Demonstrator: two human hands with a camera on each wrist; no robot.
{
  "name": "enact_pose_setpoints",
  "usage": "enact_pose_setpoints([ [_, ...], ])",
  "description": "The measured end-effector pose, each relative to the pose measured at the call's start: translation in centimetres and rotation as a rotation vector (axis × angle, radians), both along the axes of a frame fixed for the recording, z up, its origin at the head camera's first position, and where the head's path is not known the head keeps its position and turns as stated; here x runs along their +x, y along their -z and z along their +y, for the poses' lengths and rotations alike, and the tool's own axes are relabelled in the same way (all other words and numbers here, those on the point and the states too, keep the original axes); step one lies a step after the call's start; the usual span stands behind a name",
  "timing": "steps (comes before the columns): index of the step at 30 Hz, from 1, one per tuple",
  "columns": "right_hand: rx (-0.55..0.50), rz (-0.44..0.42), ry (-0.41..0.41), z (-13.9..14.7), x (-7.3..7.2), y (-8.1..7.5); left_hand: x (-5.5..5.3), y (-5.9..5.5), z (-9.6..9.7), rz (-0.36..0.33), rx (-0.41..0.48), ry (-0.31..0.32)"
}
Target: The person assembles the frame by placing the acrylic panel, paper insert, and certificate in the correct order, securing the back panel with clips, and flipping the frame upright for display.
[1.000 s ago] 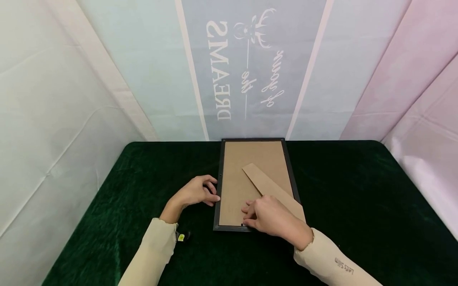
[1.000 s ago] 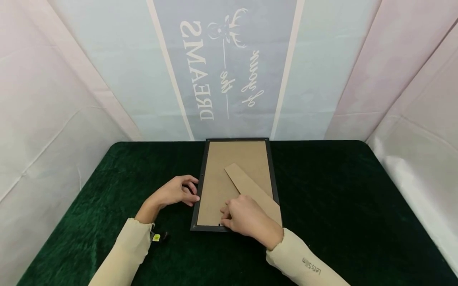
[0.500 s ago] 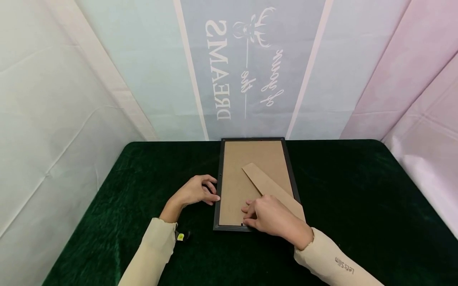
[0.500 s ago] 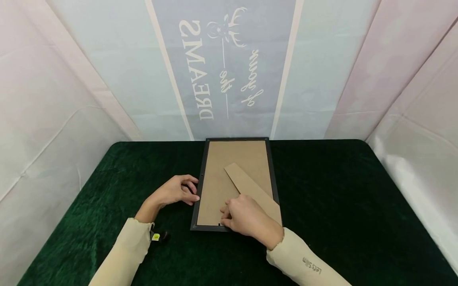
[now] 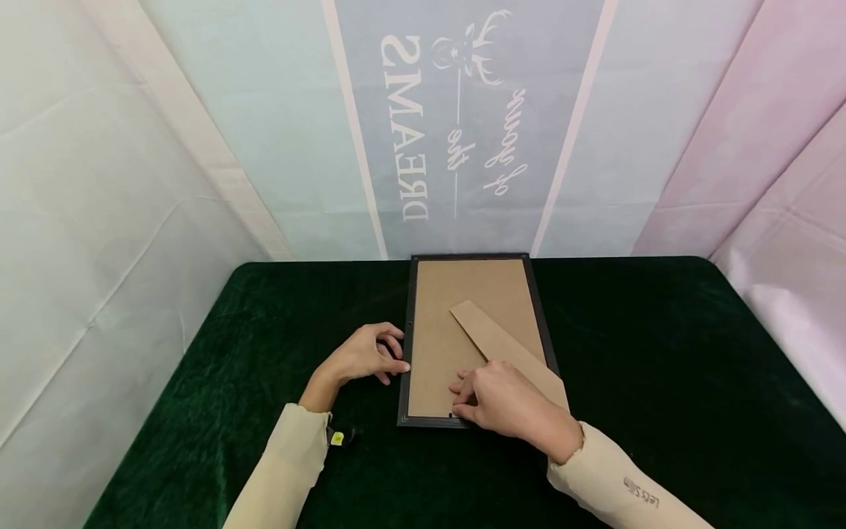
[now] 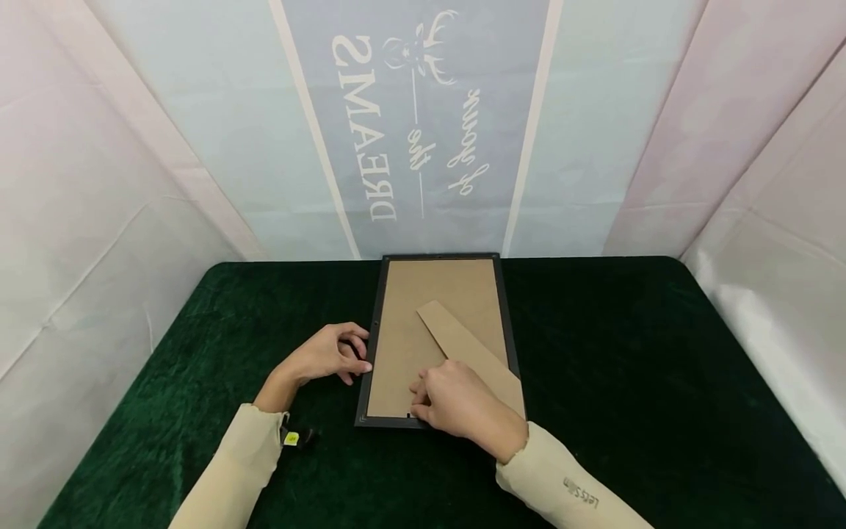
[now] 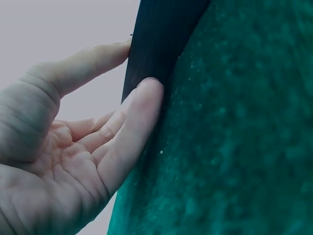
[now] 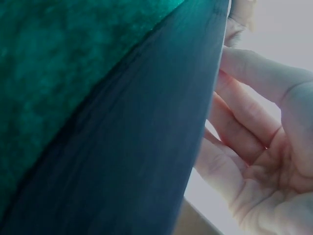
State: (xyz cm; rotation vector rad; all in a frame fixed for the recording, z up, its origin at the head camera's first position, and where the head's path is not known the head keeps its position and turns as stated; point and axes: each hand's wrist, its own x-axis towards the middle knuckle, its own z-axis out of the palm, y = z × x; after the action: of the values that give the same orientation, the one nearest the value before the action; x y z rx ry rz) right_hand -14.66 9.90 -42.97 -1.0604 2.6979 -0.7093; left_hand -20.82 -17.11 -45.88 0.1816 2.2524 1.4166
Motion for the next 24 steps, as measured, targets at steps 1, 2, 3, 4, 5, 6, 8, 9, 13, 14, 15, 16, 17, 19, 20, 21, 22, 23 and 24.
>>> enact_pose_setpoints([
  [1, 0.000, 0.005, -0.001, -0.02, 0.02, -0.01, 0.00, 0.07, -0.01, 0.000, 0.008, 0.004],
  [2, 0.000, 0.009, -0.001, -0.04, 0.05, -0.01, 0.00, 0.13, -0.03, -0.001, 0.017, 0.008],
  [3, 0.000, 0.014, 0.000, -0.07, 0.08, -0.01, -0.02, 0.18, -0.06, -0.003, 0.027, 0.010],
  [4, -0.002, 0.019, 0.000, -0.10, 0.11, -0.02, -0.03, 0.23, -0.09, -0.005, 0.038, 0.012],
  [5, -0.004, 0.022, 0.000, -0.14, 0.13, -0.02, -0.05, 0.26, -0.12, -0.008, 0.048, 0.014],
  [6, -0.005, 0.025, -0.001, -0.18, 0.15, -0.04, -0.07, 0.28, -0.15, -0.009, 0.054, 0.016],
  [8, -0.008, 0.030, -0.001, -0.25, 0.19, -0.06, -0.14, 0.31, -0.22, -0.014, 0.062, 0.015],
  [9, -0.008, 0.032, -0.002, -0.29, 0.19, -0.06, -0.17, 0.34, -0.25, -0.017, 0.065, 0.012],
  [13, -0.003, 0.029, -0.002, -0.38, 0.16, -0.07, -0.33, 0.55, -0.30, -0.030, 0.071, -0.006],
  [14, -0.002, 0.028, -0.002, -0.40, 0.15, -0.08, -0.36, 0.60, -0.29, -0.031, 0.071, -0.009],
  [15, -0.001, 0.027, -0.001, -0.41, 0.14, -0.09, -0.39, 0.65, -0.26, -0.030, 0.070, -0.012],
  [16, 0.001, 0.026, 0.000, -0.43, 0.14, -0.11, -0.41, 0.68, -0.22, -0.027, 0.068, -0.013],
  [17, 0.002, 0.027, 0.001, -0.44, 0.13, -0.11, -0.42, 0.70, -0.16, -0.025, 0.066, -0.013],
  [19, 0.001, 0.030, 0.002, -0.48, 0.12, -0.08, -0.40, 0.69, -0.02, -0.014, 0.062, -0.009],
  [20, 0.002, 0.030, 0.004, -0.49, 0.14, -0.10, -0.40, 0.68, 0.04, -0.009, 0.059, -0.009],
  [21, 0.002, 0.031, 0.005, -0.50, 0.14, -0.10, -0.39, 0.66, 0.10, -0.005, 0.055, -0.008],
  [22, 0.003, 0.032, 0.007, -0.50, 0.15, -0.08, -0.38, 0.63, 0.15, -0.003, 0.051, -0.008],
  [23, 0.004, 0.034, 0.009, -0.51, 0.16, -0.04, -0.37, 0.59, 0.19, -0.002, 0.046, -0.009],
  [24, 0.004, 0.035, 0.011, -0.51, 0.19, -0.01, -0.36, 0.57, 0.22, 0.000, 0.040, -0.009],
])
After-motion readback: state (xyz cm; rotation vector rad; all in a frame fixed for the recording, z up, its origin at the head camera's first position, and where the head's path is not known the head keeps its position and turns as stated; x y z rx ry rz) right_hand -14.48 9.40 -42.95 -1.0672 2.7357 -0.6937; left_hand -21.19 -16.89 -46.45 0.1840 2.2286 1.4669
